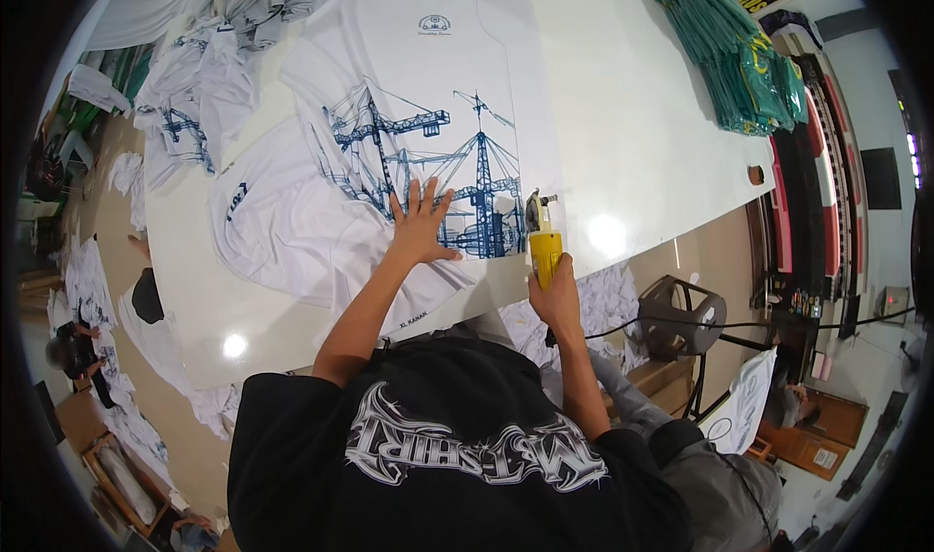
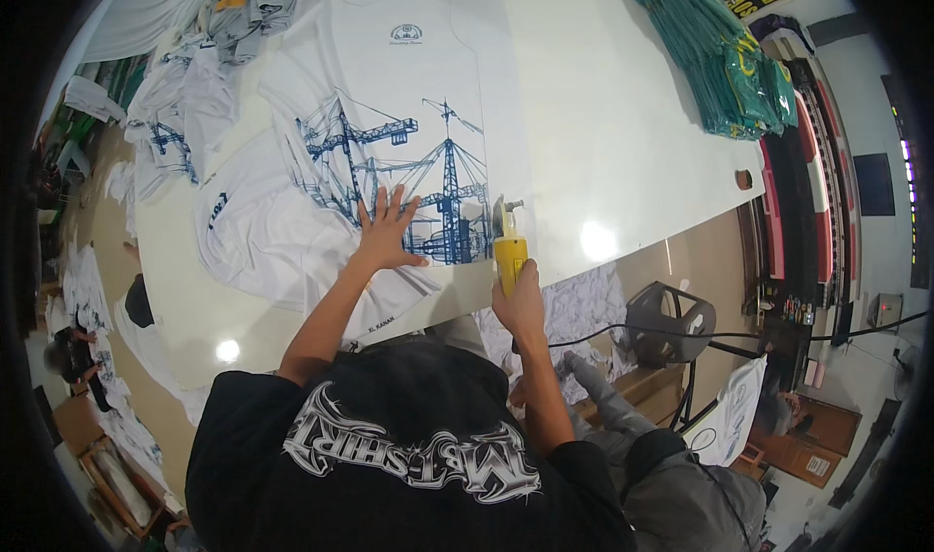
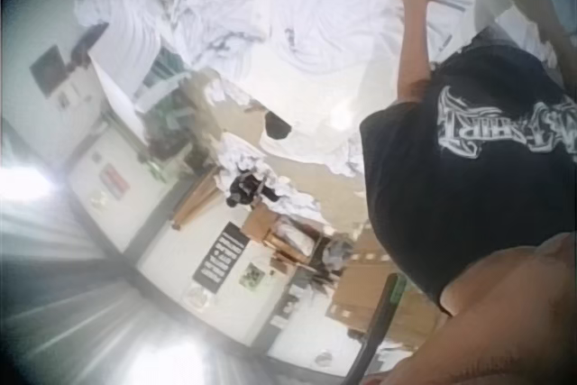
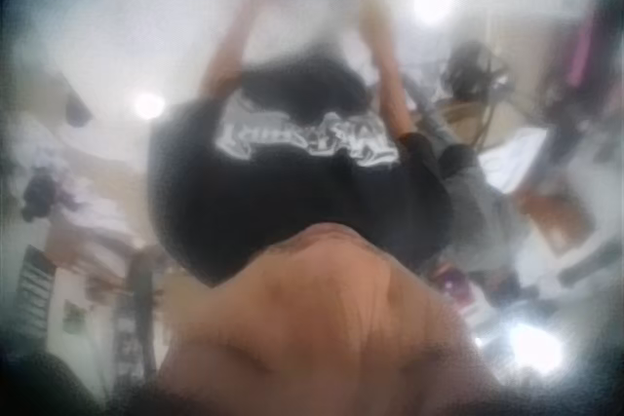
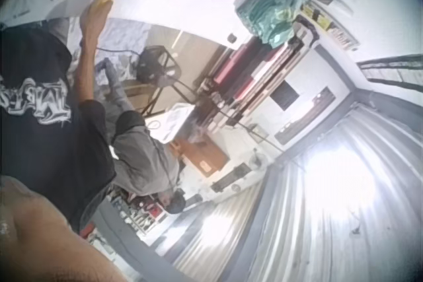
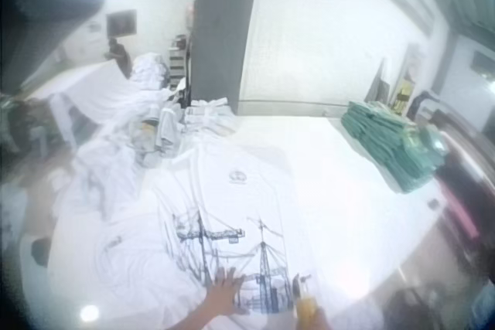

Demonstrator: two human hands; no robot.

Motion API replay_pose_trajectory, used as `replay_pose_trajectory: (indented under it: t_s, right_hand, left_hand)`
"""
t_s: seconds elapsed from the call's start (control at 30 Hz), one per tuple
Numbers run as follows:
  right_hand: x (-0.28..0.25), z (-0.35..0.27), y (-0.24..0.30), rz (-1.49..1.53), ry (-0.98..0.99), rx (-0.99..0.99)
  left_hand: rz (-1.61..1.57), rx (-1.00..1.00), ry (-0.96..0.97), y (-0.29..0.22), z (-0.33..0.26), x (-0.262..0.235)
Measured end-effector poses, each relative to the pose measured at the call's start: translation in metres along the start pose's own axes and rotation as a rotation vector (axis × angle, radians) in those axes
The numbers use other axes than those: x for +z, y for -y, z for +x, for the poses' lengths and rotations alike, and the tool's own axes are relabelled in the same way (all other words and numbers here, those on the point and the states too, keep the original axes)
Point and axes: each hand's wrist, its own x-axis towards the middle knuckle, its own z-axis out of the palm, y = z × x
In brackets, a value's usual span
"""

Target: The person uses a yellow electric fabric cutter to cut a large white fabric sheet printed with blue crane designs on a white table. They guide the tool along drawn outlines to separate the fabric into pieces, occasionally adjusting the fabric's position. Other workers are visible in the background handling similar materials.

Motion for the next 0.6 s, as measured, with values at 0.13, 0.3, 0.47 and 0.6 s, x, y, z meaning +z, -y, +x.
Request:
replay_pose_trajectory:
  t_s: [0.13,0.3,0.47,0.6]
  right_hand:
    - [-0.003,0.035,0.015,-0.032,0.006,-0.018]
    - [0.001,0.084,0.018,-0.030,-0.016,-0.088]
    - [0.004,0.136,0.032,-0.075,0.004,-0.127]
    - [0.007,0.183,0.043,-0.108,0.003,-0.149]
  left_hand:
    - [-0.004,0.012,-0.033,0.004,0.001,0.007]
    - [0.005,0.003,-0.030,0.000,0.000,0.003]
    - [-0.013,0.005,-0.046,0.000,-0.001,0.001]
    - [-0.017,0.017,-0.067,0.000,-0.001,0.002]
